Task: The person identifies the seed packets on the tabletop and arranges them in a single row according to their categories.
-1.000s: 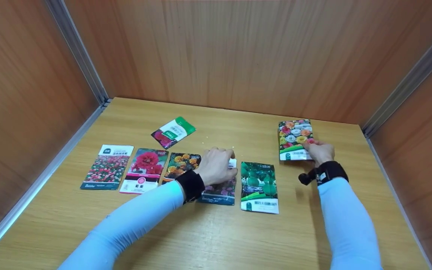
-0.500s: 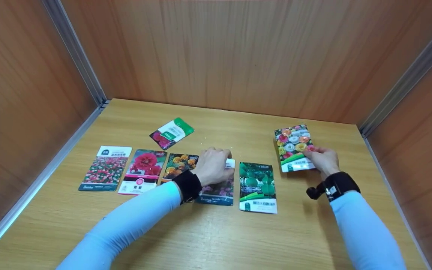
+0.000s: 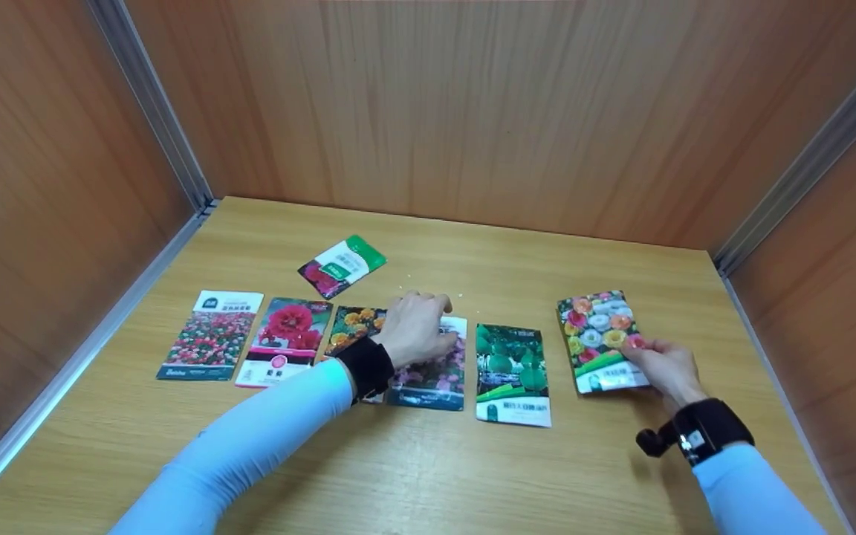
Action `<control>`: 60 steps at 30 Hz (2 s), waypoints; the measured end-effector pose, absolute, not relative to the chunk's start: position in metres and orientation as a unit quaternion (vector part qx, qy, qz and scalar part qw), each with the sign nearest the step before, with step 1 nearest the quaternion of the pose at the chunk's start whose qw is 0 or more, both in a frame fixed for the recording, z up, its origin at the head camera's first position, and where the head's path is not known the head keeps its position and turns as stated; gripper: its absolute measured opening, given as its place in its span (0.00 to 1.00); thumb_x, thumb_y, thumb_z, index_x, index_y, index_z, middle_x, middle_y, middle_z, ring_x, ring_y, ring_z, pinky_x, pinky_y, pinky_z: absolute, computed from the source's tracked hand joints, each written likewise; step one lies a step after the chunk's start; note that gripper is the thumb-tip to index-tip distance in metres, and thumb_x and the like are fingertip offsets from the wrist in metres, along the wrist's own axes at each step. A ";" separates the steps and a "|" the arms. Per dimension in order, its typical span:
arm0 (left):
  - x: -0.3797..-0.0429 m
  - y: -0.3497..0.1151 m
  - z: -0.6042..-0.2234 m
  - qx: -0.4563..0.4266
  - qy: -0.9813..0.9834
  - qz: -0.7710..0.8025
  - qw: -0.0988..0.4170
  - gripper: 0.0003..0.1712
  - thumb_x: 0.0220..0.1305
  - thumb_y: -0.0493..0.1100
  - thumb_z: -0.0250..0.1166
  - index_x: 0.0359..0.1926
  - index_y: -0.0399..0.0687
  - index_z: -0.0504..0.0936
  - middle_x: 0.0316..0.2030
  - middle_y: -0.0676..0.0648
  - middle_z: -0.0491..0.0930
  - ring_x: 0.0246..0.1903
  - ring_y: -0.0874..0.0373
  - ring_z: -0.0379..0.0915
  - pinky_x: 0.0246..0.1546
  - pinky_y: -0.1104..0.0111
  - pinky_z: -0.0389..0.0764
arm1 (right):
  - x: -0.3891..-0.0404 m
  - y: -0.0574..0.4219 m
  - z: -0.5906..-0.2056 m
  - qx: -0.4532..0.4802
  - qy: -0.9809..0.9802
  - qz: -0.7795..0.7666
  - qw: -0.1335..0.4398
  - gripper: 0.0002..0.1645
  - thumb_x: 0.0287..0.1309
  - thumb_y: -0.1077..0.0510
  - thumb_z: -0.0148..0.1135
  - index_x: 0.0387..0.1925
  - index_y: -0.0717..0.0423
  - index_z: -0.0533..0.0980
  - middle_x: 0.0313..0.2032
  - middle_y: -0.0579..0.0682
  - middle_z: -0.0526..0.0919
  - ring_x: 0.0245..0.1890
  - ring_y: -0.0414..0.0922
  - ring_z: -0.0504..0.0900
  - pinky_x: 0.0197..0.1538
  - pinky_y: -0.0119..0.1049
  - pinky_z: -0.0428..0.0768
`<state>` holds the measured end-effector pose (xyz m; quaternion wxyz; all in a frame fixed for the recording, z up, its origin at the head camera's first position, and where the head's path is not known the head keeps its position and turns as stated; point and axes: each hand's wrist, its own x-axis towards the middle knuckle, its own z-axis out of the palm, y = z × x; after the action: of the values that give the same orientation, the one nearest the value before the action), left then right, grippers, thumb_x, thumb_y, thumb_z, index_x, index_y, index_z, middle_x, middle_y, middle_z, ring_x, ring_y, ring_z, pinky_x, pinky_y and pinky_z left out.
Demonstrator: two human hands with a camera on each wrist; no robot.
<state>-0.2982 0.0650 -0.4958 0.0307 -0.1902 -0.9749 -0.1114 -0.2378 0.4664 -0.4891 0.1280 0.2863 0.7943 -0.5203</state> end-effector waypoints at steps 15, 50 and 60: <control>-0.305 0.058 -0.494 -0.187 -0.973 -0.134 0.021 0.23 0.66 0.60 0.70 0.53 0.53 0.86 0.48 0.47 0.88 0.49 0.47 0.80 0.56 0.48 0.77 | -0.200 0.459 -0.507 0.260 0.821 -0.489 0.138 0.25 0.69 0.41 0.71 0.51 0.56 0.80 0.38 0.40 0.85 0.41 0.41 0.81 0.49 0.38 0.73; -0.325 -0.016 -0.496 -0.115 -0.977 -0.171 0.052 0.26 0.67 0.63 0.70 0.52 0.48 0.88 0.46 0.45 0.90 0.49 0.43 0.84 0.53 0.49 0.81 | -0.205 0.433 -0.484 0.079 0.984 -0.098 0.127 0.26 0.57 0.38 0.76 0.19 0.48 0.74 0.18 0.42 0.64 0.20 0.43 0.66 0.25 0.34 0.58; -0.357 -0.057 -0.483 -0.075 -0.976 -0.202 0.043 0.22 0.73 0.59 0.65 0.44 0.43 0.87 0.41 0.42 0.88 0.43 0.45 0.85 0.44 0.52 0.85 | -0.240 0.398 -0.470 0.034 0.962 -0.256 0.093 0.22 0.69 0.42 0.67 0.26 0.52 0.76 0.22 0.45 0.76 0.23 0.46 0.76 0.24 0.35 0.70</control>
<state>-0.3567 -0.0569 -0.4828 0.0433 -0.0749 -0.9756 -0.2016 -0.2403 0.3980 -0.4703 0.0926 0.0338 0.9617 -0.2556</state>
